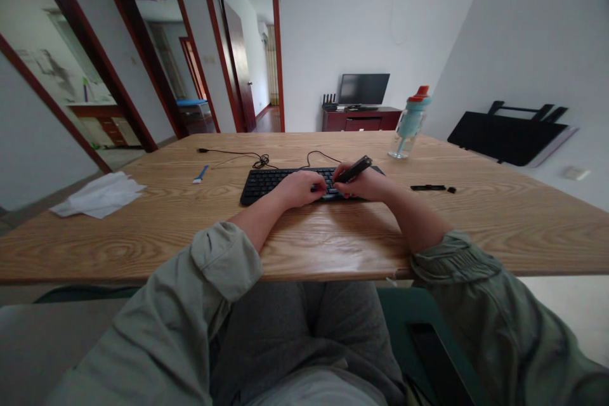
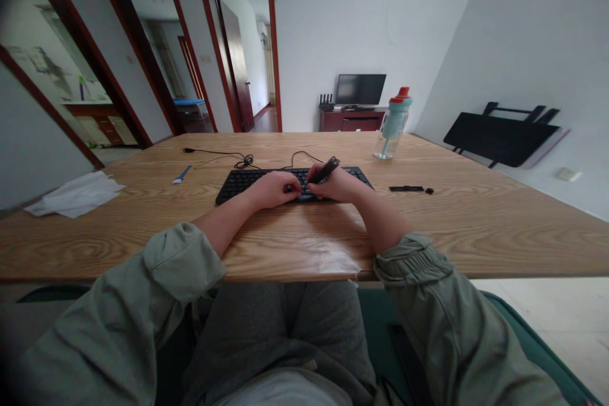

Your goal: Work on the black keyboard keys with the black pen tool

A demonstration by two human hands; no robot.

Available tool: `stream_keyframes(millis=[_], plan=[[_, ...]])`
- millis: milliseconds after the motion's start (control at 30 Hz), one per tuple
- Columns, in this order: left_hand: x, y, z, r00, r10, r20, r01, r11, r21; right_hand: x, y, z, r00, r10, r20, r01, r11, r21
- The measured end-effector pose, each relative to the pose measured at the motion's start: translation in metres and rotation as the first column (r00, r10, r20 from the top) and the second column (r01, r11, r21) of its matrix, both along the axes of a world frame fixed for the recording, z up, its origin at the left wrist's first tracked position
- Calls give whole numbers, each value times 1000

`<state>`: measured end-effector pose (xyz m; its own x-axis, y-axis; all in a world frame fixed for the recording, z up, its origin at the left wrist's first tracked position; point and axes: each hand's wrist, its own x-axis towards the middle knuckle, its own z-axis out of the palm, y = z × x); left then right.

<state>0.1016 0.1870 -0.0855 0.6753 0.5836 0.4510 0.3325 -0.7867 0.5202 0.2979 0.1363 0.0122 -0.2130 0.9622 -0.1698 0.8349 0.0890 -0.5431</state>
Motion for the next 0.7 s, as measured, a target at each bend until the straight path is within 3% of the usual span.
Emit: stream_keyframes(millis=[167,367,567,700], plan=[[-2,1,2,993,80,83,-71,991,-110,4,8,1,998,-33,-59,30,998,-51],[1,5,-1,998,62,19,-59,991,-124,-1,20,5,995,-72,-73,59,983,-176],[-1,5,3,999,36,-12,-38,994,-100,-1,25,2,987,4,-158,-30,986,-163],[-4,7,3,1000,24,-9,-25,994,-102,-6,25,-2,983,-12,-181,-11,992,-126]])
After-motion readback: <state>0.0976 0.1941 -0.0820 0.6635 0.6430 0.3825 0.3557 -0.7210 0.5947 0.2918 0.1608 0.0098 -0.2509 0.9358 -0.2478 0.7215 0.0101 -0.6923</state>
